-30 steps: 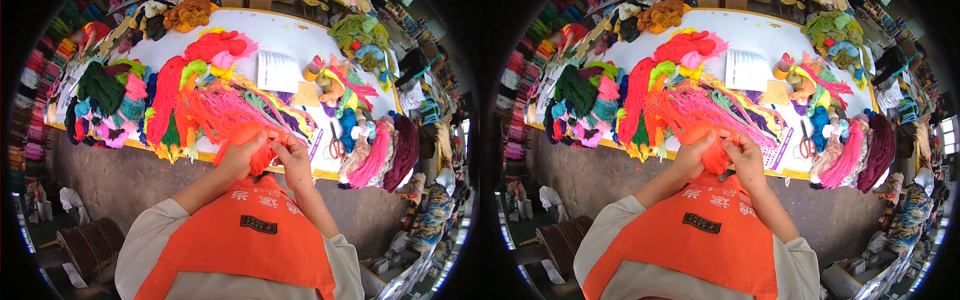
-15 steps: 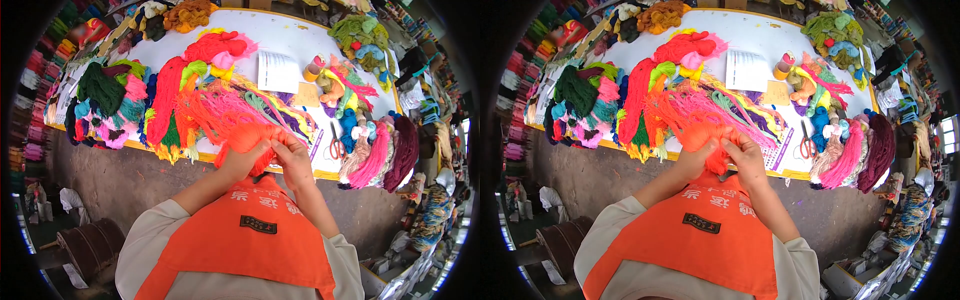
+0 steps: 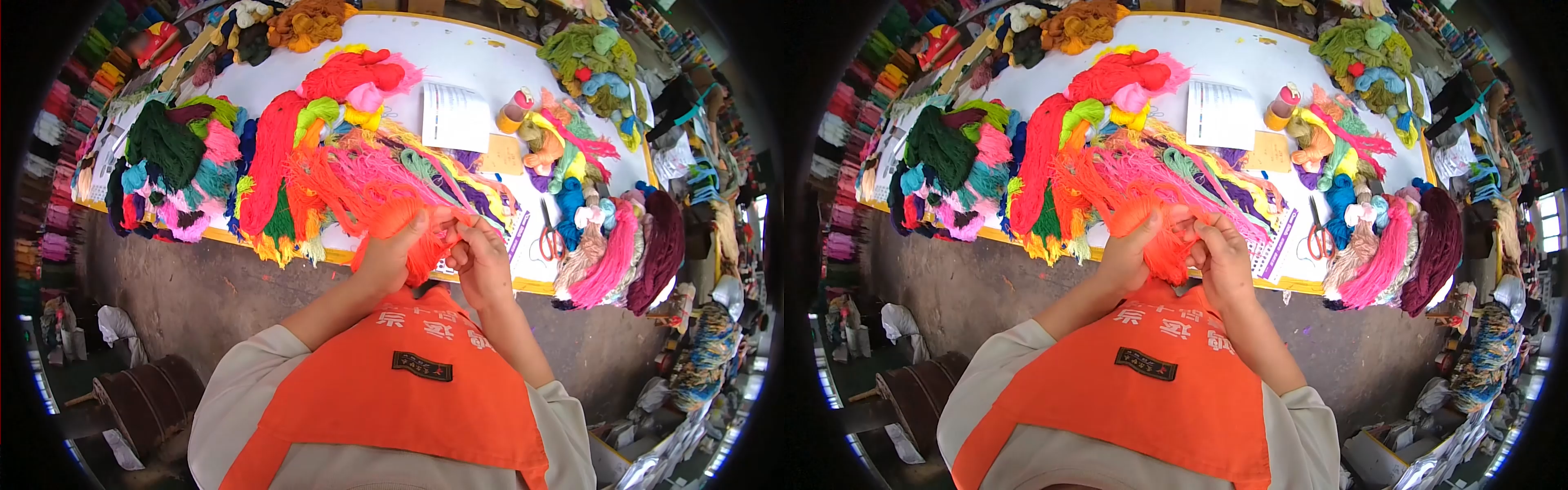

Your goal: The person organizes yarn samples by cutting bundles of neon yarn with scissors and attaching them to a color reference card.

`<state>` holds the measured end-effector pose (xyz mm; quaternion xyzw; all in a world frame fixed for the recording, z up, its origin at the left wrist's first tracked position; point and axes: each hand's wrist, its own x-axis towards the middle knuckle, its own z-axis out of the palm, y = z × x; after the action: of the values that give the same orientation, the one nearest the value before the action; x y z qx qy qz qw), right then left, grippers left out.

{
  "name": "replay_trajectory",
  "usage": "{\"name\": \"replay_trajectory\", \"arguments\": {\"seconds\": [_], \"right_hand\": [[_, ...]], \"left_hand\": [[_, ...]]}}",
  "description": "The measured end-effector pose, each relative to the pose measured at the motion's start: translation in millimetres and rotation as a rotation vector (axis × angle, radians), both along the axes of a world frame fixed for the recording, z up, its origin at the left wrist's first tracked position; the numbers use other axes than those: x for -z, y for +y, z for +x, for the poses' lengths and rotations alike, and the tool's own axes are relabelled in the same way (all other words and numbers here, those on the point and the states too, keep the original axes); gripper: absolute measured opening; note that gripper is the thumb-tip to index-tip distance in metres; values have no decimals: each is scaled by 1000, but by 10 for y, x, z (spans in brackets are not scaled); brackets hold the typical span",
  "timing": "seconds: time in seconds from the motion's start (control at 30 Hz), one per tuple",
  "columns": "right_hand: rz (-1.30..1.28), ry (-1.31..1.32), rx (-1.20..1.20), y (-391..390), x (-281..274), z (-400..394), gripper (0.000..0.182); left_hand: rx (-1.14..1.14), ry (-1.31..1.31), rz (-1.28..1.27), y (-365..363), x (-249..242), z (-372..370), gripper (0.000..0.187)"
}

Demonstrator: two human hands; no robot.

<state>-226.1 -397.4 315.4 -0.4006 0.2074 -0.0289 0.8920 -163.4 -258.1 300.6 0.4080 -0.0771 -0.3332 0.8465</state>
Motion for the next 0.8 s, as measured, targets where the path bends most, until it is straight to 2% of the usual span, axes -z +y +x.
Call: {"name": "replay_trajectory", "arguments": {"seconds": [0.17, 0.23, 0.37, 0.43, 0.57, 0.67, 0.73, 0.8], "right_hand": [[-230, 65, -42, 52, -37, 17, 15], [-291, 80, -47, 64, -49, 21, 15], [-263, 68, -52, 23, 47, 4, 10], [-249, 76, -49, 14, 81, -2, 9], [-202, 52, -18, 25, 82, 1, 6], [-132, 35, -16, 27, 26, 4, 5], [-89, 25, -23, 18, 10, 7, 5], [-22, 26, -3, -1, 5, 26, 11]], "left_hand": [[18, -35, 43, 9, 22, -28, 37], [-14, -576, 326, 19, 23, -8, 36], [4, -465, 316, 5, 28, -40, 35], [67, -147, 149, 5, -10, -46, 35], [46, -88, 86, -22, 58, -46, 33], [-51, -235, 176, -29, 103, -37, 32], [-79, -77, 175, -13, 120, -29, 31], [-36, -57, 92, 15, 114, -8, 31]]}}
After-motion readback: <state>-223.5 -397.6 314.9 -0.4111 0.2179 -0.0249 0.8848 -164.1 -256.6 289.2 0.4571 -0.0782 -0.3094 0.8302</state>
